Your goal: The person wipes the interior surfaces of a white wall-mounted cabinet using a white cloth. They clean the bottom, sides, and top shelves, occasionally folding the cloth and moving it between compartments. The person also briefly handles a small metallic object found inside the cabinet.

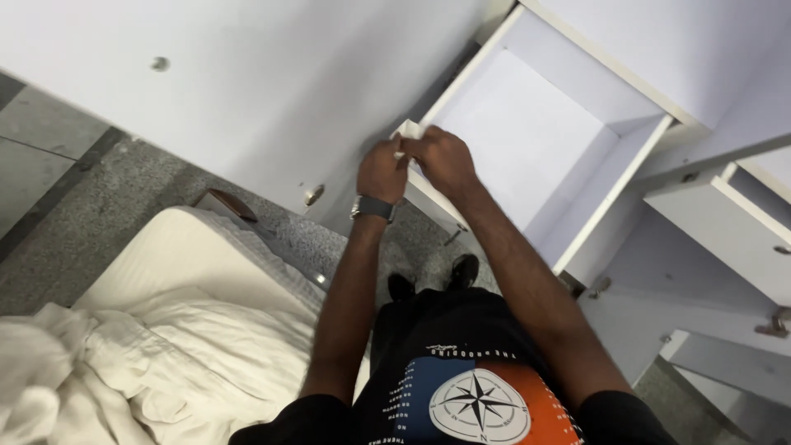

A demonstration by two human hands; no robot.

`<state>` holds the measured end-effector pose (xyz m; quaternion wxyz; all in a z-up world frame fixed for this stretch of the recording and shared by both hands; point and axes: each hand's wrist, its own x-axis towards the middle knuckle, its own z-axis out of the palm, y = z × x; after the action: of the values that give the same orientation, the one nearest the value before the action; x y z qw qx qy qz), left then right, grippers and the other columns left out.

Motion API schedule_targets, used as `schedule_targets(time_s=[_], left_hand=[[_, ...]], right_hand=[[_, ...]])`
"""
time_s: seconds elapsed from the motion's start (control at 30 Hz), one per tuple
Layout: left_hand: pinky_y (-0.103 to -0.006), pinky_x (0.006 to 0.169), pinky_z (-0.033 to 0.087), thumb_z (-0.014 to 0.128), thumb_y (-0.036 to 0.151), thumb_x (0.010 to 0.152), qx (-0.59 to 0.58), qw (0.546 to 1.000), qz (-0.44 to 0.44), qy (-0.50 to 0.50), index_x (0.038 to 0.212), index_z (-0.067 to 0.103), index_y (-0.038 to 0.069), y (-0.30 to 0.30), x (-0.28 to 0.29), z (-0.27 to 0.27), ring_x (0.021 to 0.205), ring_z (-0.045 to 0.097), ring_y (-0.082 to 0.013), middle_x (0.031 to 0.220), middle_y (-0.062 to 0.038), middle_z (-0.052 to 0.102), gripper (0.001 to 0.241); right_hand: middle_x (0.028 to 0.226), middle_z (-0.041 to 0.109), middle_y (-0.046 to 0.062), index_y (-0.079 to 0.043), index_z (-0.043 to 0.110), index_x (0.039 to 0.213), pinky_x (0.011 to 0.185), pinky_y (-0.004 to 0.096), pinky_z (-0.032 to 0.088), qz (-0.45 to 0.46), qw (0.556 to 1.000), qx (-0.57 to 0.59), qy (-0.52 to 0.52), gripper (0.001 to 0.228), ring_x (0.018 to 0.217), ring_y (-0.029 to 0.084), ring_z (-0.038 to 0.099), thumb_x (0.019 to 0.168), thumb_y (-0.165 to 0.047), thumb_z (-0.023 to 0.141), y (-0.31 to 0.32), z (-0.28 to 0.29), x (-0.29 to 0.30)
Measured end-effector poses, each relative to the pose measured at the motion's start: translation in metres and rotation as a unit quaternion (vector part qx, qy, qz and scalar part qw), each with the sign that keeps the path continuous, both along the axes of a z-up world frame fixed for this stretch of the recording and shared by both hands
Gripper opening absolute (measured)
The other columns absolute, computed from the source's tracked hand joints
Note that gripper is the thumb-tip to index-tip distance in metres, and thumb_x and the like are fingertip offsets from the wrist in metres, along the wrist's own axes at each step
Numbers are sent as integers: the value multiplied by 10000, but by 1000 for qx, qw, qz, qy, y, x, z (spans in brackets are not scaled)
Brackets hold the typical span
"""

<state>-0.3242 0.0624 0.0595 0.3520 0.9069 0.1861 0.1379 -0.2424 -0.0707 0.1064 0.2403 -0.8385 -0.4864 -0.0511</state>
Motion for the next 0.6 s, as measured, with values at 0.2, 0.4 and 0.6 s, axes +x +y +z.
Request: schedule_targets(time_s=[0.2,0.4,0.6], left_hand=[[-352,992,558,797,25,933,-258,940,-43,-221,1444,618,64,2,-22,13,1157,678,-214,1265,-107,667,543],[-223,775,531,805,-56,896,-401,891,-11,-214,1383,674,100,3,-36,32,923,578,-67,1215,4,580,528],[-237,745,540,784,-102,854,-356,900,38,-250,1134,764,74,8,-35,9,904,566,-85,1112,4,563,331]], right_hand=[[1038,716,126,-150,819,1101,737,354,574,-53,985,130,98,330,884,202,675,814,10,793,-10,56,-33],[1122,787,55,-121,768,1174,819,342,580,-47,976,175,123,275,1144,264,612,917,-23,760,-10,55,-55],[978,765,58,-90,784,1128,898,414,516,-94,989,109,27,232,1056,260,635,899,-126,802,-16,55,-64]])
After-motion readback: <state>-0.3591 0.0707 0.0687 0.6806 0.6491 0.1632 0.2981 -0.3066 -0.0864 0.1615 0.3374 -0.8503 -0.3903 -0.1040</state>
